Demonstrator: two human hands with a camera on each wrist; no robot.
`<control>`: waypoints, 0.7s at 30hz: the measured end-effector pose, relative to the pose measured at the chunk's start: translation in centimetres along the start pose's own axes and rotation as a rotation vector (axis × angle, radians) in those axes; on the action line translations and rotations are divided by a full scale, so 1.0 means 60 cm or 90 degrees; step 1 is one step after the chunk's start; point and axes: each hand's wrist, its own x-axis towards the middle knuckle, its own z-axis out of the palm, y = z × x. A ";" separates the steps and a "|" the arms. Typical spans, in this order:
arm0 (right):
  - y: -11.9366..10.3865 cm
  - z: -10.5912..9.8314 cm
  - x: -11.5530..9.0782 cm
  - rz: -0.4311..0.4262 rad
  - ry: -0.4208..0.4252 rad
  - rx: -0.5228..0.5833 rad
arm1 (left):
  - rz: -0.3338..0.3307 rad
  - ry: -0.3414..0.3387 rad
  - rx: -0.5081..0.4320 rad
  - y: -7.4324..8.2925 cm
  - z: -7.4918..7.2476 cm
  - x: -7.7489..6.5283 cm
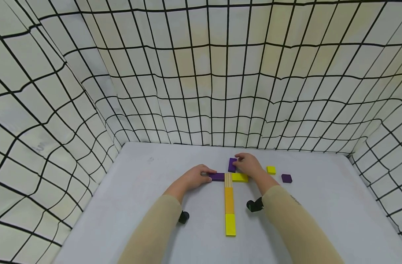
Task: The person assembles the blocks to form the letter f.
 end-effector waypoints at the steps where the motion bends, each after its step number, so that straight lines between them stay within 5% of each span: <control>1: 0.001 -0.003 -0.001 -0.006 -0.005 -0.004 | -0.001 0.000 0.000 0.000 0.001 0.000; 10: 0.002 -0.025 -0.009 -0.023 -0.073 -0.049 | -0.003 0.001 0.000 0.004 0.000 -0.001; 21: -0.003 -0.013 -0.007 -0.007 -0.071 -0.096 | -0.004 -0.002 0.002 0.008 -0.003 -0.004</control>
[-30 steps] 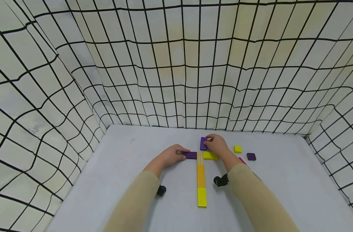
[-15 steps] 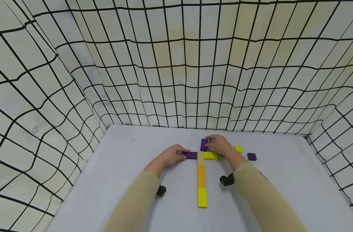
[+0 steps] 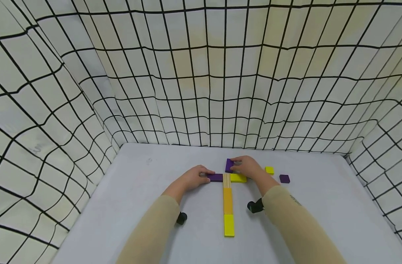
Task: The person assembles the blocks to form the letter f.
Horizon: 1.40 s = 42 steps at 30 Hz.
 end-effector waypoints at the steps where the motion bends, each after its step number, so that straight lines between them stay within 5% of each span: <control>1: -0.001 0.001 0.000 0.000 -0.001 -0.002 | 0.001 0.000 -0.001 0.000 0.000 -0.001; 42: -0.020 0.002 -0.005 -0.032 -0.032 -0.053 | 0.006 -0.003 -0.018 -0.002 -0.001 0.000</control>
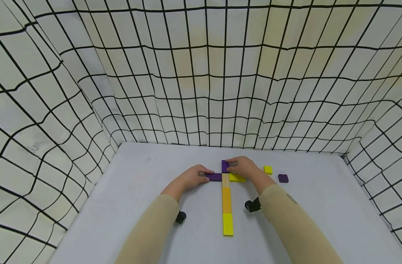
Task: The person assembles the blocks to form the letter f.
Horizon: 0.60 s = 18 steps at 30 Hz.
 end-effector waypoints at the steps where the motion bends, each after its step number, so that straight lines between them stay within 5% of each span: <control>1: 0.000 -0.001 -0.001 -0.003 -0.001 0.000 | 0.000 0.000 0.000 0.000 0.000 0.000; 18: 0.007 0.006 0.002 -0.016 0.000 -0.004 | -0.002 -0.004 -0.005 0.001 0.000 -0.002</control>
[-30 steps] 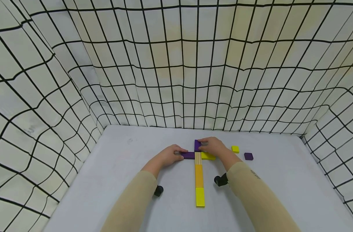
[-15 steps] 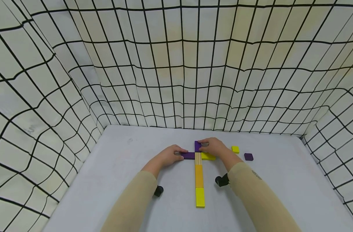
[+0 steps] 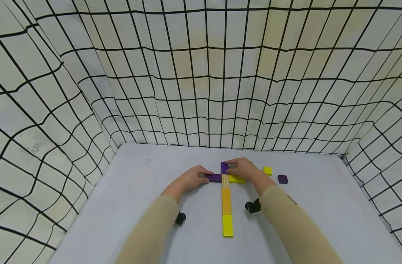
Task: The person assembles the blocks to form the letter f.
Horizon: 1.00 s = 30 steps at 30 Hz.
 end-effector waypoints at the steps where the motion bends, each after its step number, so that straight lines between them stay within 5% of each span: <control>1: 0.000 0.000 0.000 0.000 0.001 0.000 | 0.000 0.000 0.000 0.000 0.000 0.000; 18: 0.004 -0.009 -0.009 0.002 0.017 0.062 | -0.003 0.004 0.002 0.003 0.002 -0.001; 30: 0.014 -0.035 -0.020 -0.027 0.077 0.079 | -0.003 0.005 0.002 0.000 0.002 0.002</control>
